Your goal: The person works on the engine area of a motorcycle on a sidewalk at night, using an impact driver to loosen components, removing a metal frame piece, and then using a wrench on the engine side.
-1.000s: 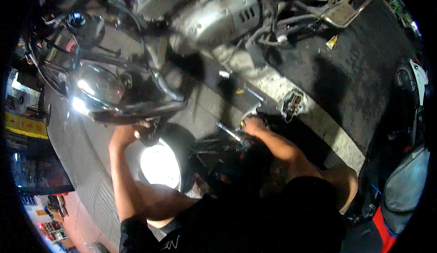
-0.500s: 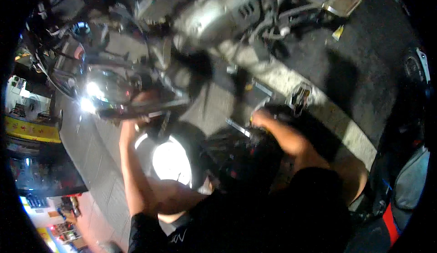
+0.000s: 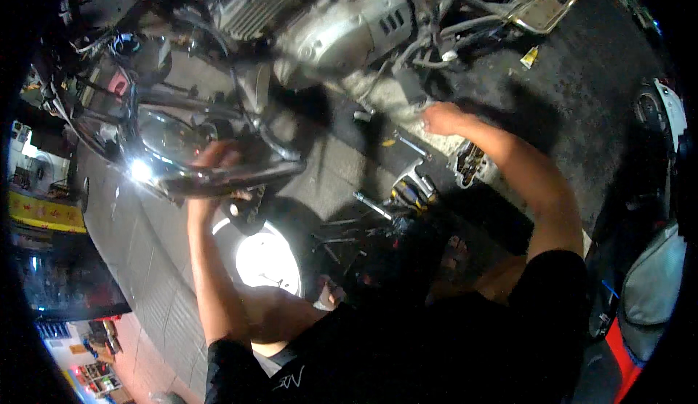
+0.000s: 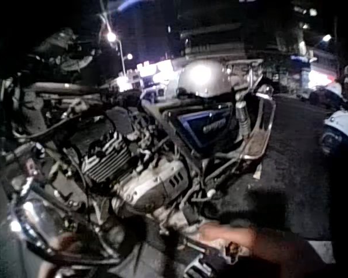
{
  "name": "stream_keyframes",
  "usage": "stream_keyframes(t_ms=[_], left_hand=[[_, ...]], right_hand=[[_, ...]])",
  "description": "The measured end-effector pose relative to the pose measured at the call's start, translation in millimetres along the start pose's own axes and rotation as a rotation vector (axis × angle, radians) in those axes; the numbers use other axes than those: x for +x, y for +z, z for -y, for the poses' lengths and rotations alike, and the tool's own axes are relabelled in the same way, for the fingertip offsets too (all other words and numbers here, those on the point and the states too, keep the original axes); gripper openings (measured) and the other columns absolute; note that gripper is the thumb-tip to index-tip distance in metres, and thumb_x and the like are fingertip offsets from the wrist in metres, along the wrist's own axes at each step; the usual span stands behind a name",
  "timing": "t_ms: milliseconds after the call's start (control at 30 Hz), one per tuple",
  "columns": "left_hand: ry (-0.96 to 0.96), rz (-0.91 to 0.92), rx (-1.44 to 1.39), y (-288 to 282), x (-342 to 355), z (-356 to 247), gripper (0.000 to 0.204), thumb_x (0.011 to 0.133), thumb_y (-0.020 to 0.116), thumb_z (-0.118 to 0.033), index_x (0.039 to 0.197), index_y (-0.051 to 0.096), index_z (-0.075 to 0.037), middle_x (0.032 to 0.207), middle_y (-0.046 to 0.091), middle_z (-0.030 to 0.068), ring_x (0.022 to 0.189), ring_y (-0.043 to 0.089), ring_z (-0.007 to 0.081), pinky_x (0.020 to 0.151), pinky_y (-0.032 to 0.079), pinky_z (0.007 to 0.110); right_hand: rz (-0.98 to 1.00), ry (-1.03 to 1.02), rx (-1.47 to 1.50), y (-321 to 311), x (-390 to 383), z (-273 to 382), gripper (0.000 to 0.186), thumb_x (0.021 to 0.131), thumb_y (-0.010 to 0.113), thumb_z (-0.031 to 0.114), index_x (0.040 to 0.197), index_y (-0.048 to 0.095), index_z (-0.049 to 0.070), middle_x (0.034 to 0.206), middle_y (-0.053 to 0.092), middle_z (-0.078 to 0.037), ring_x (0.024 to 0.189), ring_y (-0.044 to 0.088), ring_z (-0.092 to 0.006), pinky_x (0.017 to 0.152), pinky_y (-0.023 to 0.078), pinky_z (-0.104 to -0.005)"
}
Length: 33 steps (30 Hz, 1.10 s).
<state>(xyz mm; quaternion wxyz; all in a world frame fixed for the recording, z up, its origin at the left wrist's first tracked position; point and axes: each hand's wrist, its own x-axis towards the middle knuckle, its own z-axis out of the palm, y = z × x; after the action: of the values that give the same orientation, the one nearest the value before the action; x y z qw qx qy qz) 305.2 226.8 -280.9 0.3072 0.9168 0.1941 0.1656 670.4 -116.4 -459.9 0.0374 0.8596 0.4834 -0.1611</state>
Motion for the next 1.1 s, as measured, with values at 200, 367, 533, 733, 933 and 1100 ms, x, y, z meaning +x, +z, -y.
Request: stream_keyframes(t_ms=[200, 367, 533, 733, 933, 1100], left_hand=[[0.459, -0.461, 0.127, -39.3, 21.4, -0.8, 0.04, 0.085, 0.065, -0.019, 0.117, 0.055, 0.003, 0.1, 0.058, 0.0091, 0.089, 0.059, 0.0173, 0.075, 0.051, 0.03], [0.122, -0.712, -0.7, -51.5, 5.3, -31.0, 0.03, 0.096, 0.047, -0.025, 0.108, 0.057, 0.0, 0.094, 0.062, 0.0099, 0.082, 0.06, 0.0206, 0.076, 0.05, 0.032], [0.422, -0.804, -0.489, -88.9, 0.3, -90.9, 0.033, 0.099, 0.041, -0.027, 0.107, 0.057, 0.0, 0.103, 0.059, 0.0086, 0.093, 0.057, 0.0185, 0.084, 0.046, 0.032], [0.379, -0.884, -0.517, -82.1, 13.7, -137.4, 0.028, 0.096, 0.049, -0.023, 0.112, 0.054, -0.001, 0.099, 0.059, 0.0085, 0.092, 0.059, 0.0195, 0.083, 0.047, 0.032], [0.326, -0.878, -0.73, -81.0, 25.0, -158.9, 0.039, 0.094, 0.05, -0.026, 0.124, 0.047, -0.001, 0.091, 0.06, 0.01, 0.078, 0.056, 0.0153, 0.075, 0.047, 0.03], [0.231, -0.788, -0.742, -68.1, 20.3, -162.1, 0.035, 0.092, 0.055, -0.022, 0.12, 0.052, 0.0, 0.086, 0.058, 0.0058, 0.069, 0.054, 0.0094, 0.062, 0.04, 0.023]], right_hand=[[0.011, -0.229, 0.077, -30.9, -59.6, -8.1, 0.024, 0.077, 0.065, 0.028, 0.091, 0.064, 0.008, 0.089, 0.067, -0.016, 0.086, 0.064, -0.0368, 0.074, 0.05, -0.0468], [0.287, -0.079, 0.05, -28.0, -43.8, -31.1, 0.028, 0.079, 0.061, 0.027, 0.092, 0.067, 0.003, 0.093, 0.067, -0.017, 0.088, 0.064, -0.0375, 0.075, 0.05, -0.0468], [-0.186, 0.14, 0.139, -45.7, -20.5, -92.9, 0.032, 0.081, 0.057, 0.03, 0.089, 0.067, 0.001, 0.093, 0.066, -0.021, 0.089, 0.063, -0.0394, 0.076, 0.05, -0.0482], [-0.226, 0.276, 0.183, -29.1, -1.4, -124.3, 0.035, 0.083, 0.058, 0.034, 0.088, 0.066, 0.001, 0.093, 0.066, -0.02, 0.089, 0.063, -0.0385, 0.077, 0.05, -0.0462], [-0.194, 0.261, 0.233, -32.3, -1.3, -72.0, 0.028, 0.079, 0.067, 0.034, 0.091, 0.066, 0.009, 0.094, 0.067, -0.015, 0.094, 0.062, -0.0352, 0.081, 0.049, -0.0448], [-0.28, 0.267, 0.183, -59.9, -21.8, -64.1, 0.026, 0.081, 0.064, 0.034, 0.086, 0.066, 0.009, 0.091, 0.068, -0.013, 0.092, 0.064, -0.0331, 0.08, 0.049, -0.0455]])
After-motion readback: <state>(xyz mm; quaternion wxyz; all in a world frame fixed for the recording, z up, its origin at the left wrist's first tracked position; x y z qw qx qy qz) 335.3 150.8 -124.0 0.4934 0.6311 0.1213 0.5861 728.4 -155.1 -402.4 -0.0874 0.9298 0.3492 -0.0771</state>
